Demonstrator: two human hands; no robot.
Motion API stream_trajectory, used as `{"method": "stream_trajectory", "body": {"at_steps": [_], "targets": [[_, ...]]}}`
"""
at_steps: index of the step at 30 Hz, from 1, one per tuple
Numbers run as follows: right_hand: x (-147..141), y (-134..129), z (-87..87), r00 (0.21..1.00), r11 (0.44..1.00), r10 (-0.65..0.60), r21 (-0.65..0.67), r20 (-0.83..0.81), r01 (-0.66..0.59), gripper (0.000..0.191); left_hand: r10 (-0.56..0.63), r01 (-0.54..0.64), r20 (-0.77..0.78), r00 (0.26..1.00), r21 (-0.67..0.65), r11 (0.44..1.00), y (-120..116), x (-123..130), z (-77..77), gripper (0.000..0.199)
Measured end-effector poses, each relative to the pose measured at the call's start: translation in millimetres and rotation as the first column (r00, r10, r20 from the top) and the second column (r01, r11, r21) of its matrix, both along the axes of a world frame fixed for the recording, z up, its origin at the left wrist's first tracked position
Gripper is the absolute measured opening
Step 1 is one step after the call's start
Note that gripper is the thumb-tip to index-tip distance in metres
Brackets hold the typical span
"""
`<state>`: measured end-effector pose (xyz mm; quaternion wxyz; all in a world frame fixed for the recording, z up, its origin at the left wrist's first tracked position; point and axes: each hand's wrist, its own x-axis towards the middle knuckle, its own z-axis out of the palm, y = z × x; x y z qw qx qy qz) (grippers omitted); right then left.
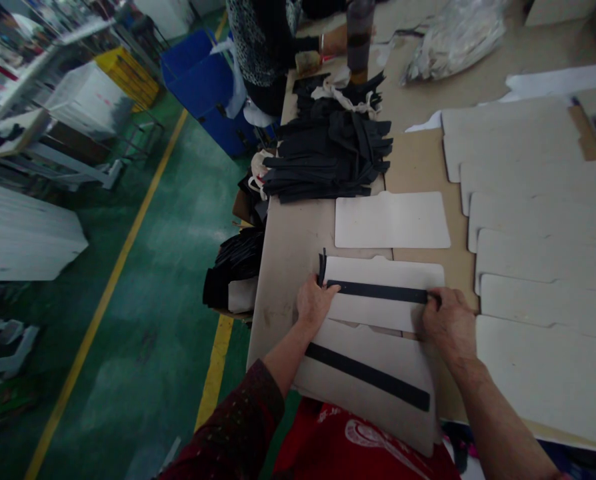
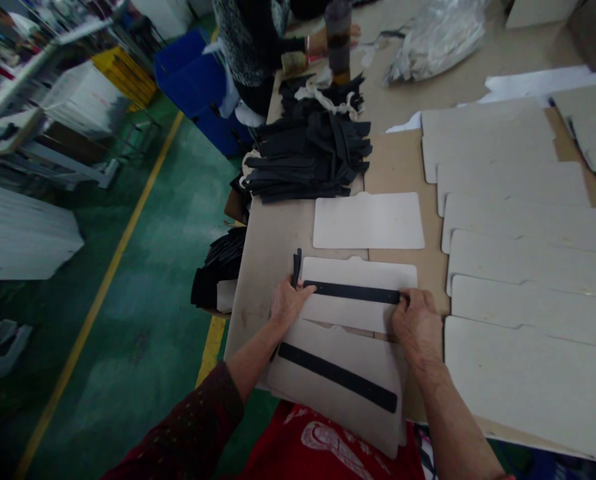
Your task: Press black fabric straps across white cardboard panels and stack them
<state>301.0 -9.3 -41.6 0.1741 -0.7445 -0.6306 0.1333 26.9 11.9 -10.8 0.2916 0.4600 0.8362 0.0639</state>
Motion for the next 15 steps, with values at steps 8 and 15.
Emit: {"method": "stream_trajectory", "body": {"at_steps": [8, 15], "targets": [[-2, 3, 2.8, 0.999, 0.997, -0.023, -0.071, -0.028, 0.021, 0.024, -0.151, 0.156, -0.058, 0.987, 0.104, 0.982, -9, 13, -4.8, 0.016], [1, 7, 4.8, 0.997, 0.994, -0.011, -0.109, -0.077, 0.003, 0.024, -0.3, 0.301, -0.015, 0.954, 0.09, 0.949, -1, 11, -2.6, 0.014]]}}
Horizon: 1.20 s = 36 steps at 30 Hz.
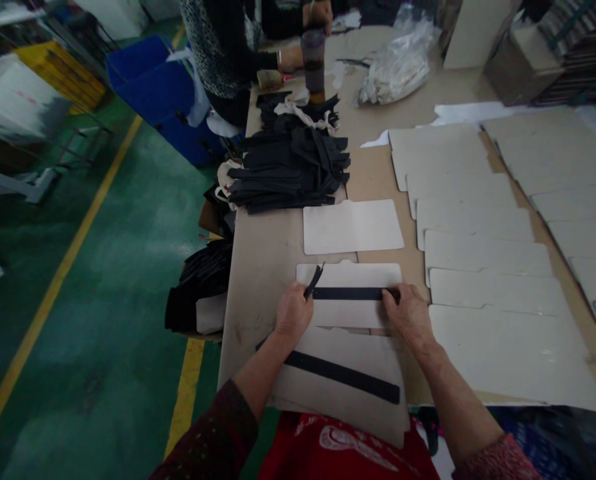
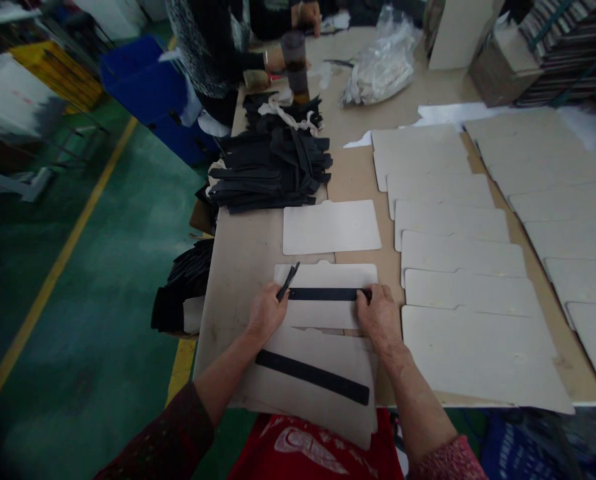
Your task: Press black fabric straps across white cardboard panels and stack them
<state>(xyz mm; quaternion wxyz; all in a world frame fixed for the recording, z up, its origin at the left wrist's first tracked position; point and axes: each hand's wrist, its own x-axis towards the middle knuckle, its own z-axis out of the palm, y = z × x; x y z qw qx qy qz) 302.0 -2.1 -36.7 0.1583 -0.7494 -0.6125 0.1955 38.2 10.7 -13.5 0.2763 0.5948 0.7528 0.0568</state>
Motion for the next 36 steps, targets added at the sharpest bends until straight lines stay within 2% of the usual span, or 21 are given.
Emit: {"method": "stream_trajectory", "body": {"at_steps": [6, 11, 15, 18, 21, 23, 25, 27, 29, 32, 36], "targets": [[1, 4, -2.5, 0.999, 0.999, -0.015, -0.042, -0.036, 0.014, 0.026, 0.033, -0.032, 0.044, 0.998, -0.031, 0.999, 8, -4, -2.9, 0.022], [2, 8, -5.4, 1.0, 0.997, -0.028, -0.068, -0.008, 0.028, 0.026, 0.045, -0.043, 0.05, 0.998, -0.055, 0.998, 12, -3, -6.1, 0.023], [0, 10, -0.9, 0.999, 0.997, -0.027, -0.074, 0.022, 0.029, 0.028, 0.034, -0.032, 0.052, 0.998, -0.055, 0.998, 14, -4, -5.7, 0.024], [0, 8, 1.8, 0.994, 0.999, -0.048, -0.017, 0.098, 0.05, 0.038, 0.05, -0.048, 0.041, 0.998, -0.043, 0.998, 13, -6, -3.9, 0.024], [2, 7, -2.9, 0.983, 0.994, -0.083, 0.077, 0.162, 0.072, 0.05, 0.076, -0.075, 0.018, 0.997, -0.027, 0.997, 11, -8, -1.8, 0.031], [5, 12, -7.4, 0.987, 0.99, -0.124, 0.076, 0.102, 0.117, 0.054, 0.088, -0.088, 0.002, 0.996, -0.021, 0.996, 12, -8, 0.0, 0.034], [12, 19, -8.9, 0.979, 0.979, -0.201, -0.024, -0.037, 0.2, 0.055, 0.092, -0.092, -0.01, 0.996, -0.023, 0.995, 13, -9, 1.7, 0.036], [20, 27, -5.1, 0.953, 0.961, -0.254, -0.158, -0.165, 0.229, 0.05, 0.092, -0.092, -0.021, 0.996, -0.025, 0.995, 14, -9, 3.0, 0.041], [27, 32, 3.9, 0.936, 0.961, -0.219, -0.229, -0.274, 0.158, 0.043, 0.089, -0.089, -0.029, 0.996, -0.019, 0.996, 15, -11, 3.4, 0.047], [28, 32, 22.2, 0.897, 0.971, -0.123, -0.237, -0.425, 0.021, 0.038, 0.081, -0.081, -0.029, 0.996, 0.0, 0.997, 15, -12, 2.2, 0.05], [13, 30, 40.9, 0.896, 0.968, -0.112, -0.249, -0.431, 0.001, 0.039, 0.077, -0.077, -0.022, 0.997, 0.013, 0.997, 15, -11, 0.4, 0.047]]}}
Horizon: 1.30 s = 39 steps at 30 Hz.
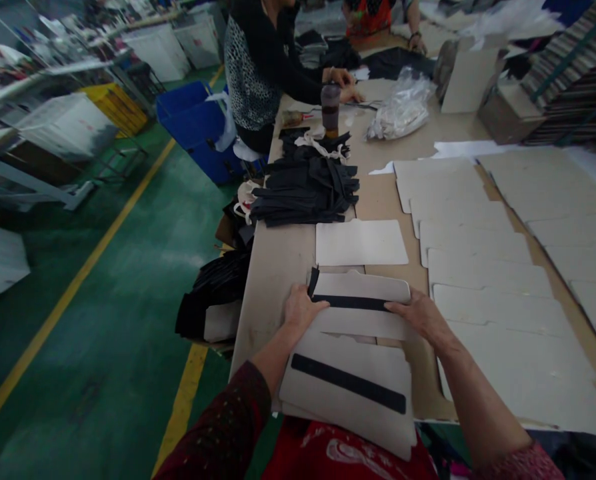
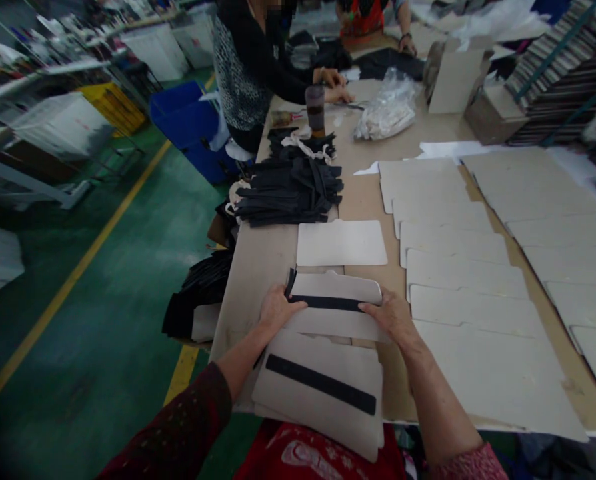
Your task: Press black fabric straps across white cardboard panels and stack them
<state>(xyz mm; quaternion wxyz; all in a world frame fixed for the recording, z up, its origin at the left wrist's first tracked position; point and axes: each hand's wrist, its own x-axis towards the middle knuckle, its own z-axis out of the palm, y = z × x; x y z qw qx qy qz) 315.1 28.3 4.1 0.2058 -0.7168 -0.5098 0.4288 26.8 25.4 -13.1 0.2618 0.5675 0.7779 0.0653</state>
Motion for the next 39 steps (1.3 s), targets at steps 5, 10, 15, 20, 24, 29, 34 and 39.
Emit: {"method": "stream_trajectory", "body": {"at_steps": [5, 10, 15, 20, 24, 29, 34, 39], "targets": [[-24, -3, 23.3, 0.999, 0.999, -0.026, 0.039, 0.02, 0.025, 0.035, -0.018, 0.019, 0.048, 0.999, -0.026, 0.999, 4, -7, 14.2, 0.046], [-46, -28, 74.0, 0.896, 0.987, -0.066, 0.101, -0.438, 0.122, 0.051, 0.023, -0.023, 0.038, 0.999, 0.008, 1.0, -3, -51, 68.2, 0.035], [-47, -89, 68.6, 0.722, 0.966, -0.257, -0.164, -0.642, 0.198, 0.061, 0.129, -0.128, -0.054, 0.99, 0.01, 0.992, -48, -97, 93.9, 0.024], [-34, -156, -1.0, 0.979, 0.969, -0.18, -0.186, -0.097, 0.16, 0.054, 0.133, -0.132, -0.009, 0.991, -0.182, 0.974, -112, -91, 50.0, 0.03], [-30, -186, -30.6, 0.977, 0.99, -0.115, 0.104, 0.181, 0.097, 0.068, 0.115, -0.103, 0.036, 0.993, -0.252, 0.962, -148, -65, 23.5, 0.035], [-32, -209, -40.2, 0.927, 0.965, -0.113, 0.262, 0.356, 0.017, 0.074, 0.16, -0.14, 0.062, 0.985, -0.246, 0.959, -162, -49, 17.0, 0.049], [-40, -206, -55.1, 0.93, 0.967, -0.129, 0.253, 0.344, 0.041, 0.07, 0.188, -0.167, 0.07, 0.98, -0.234, 0.958, -161, -54, 10.4, 0.056], [-52, -179, -67.2, 0.943, 0.948, -0.05, 0.313, 0.33, -0.059, 0.059, 0.218, -0.19, 0.076, 0.973, -0.269, 0.944, -161, -68, 4.3, 0.057]]}}
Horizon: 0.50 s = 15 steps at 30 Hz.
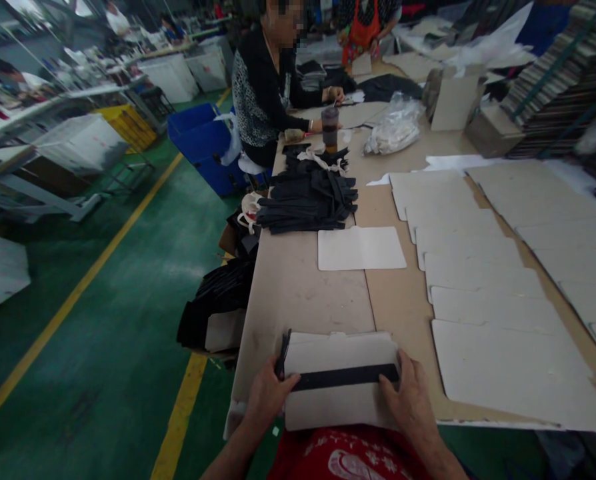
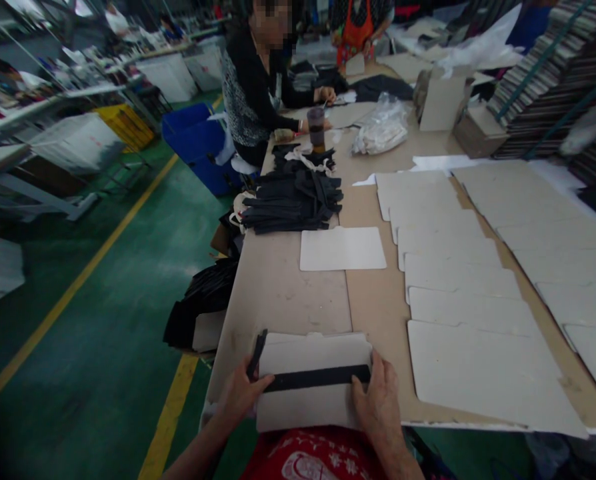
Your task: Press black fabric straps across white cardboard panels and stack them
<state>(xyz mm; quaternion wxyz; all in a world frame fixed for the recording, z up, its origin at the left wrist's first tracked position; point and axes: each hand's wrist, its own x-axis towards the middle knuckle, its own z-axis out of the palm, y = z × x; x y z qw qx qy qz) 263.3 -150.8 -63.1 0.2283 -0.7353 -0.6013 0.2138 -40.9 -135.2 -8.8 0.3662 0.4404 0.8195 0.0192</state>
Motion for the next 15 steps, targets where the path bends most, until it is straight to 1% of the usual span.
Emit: {"method": "stream_trajectory", "body": {"at_steps": [2, 4, 6, 8, 10, 12, 13, 15], "targets": [[-8, 12, 0.1, 0.998, 0.997, 0.065, 0.045, 0.026, -0.066, 0.056, 0.022, -0.022, -0.021, 1.0, -0.022, 1.0, -2, -7, 0.8, 0.059], [-12, 29, 5.1, 0.99, 0.99, 0.119, 0.071, 0.071, -0.124, 0.053, 0.029, -0.03, -0.041, 0.999, -0.039, 0.999, -2, -16, 6.1, 0.056], [-8, 57, 14.4, 0.984, 0.986, 0.129, 0.093, 0.126, -0.141, 0.052, 0.028, -0.032, -0.101, 0.995, -0.037, 0.999, 4, -25, 16.9, 0.048], [5, 97, 25.1, 0.983, 0.986, 0.089, 0.128, 0.162, -0.11, 0.055, -0.007, 0.005, -0.188, 0.982, -0.012, 1.0, 21, -31, 31.7, 0.043], [23, 146, 33.4, 0.985, 0.984, 0.058, 0.155, 0.165, -0.084, 0.059, -0.102, 0.11, -0.241, 0.965, 0.019, 0.994, 51, -31, 45.7, 0.039], [38, 197, 37.0, 0.977, 0.989, 0.04, 0.131, 0.212, -0.069, 0.061, -0.227, 0.244, -0.229, 0.947, 0.049, 0.969, 92, -22, 53.9, 0.033], [43, 219, 36.9, 0.966, 0.993, 0.043, 0.099, 0.256, -0.071, 0.06, -0.259, 0.278, -0.21, 0.943, 0.069, 0.958, 115, -14, 54.6, 0.028], [47, 255, 34.0, 0.946, 0.997, 0.051, 0.043, 0.321, -0.068, 0.056, -0.302, 0.327, -0.184, 0.936, 0.127, 0.936, 160, 8, 49.0, 0.025]]}}
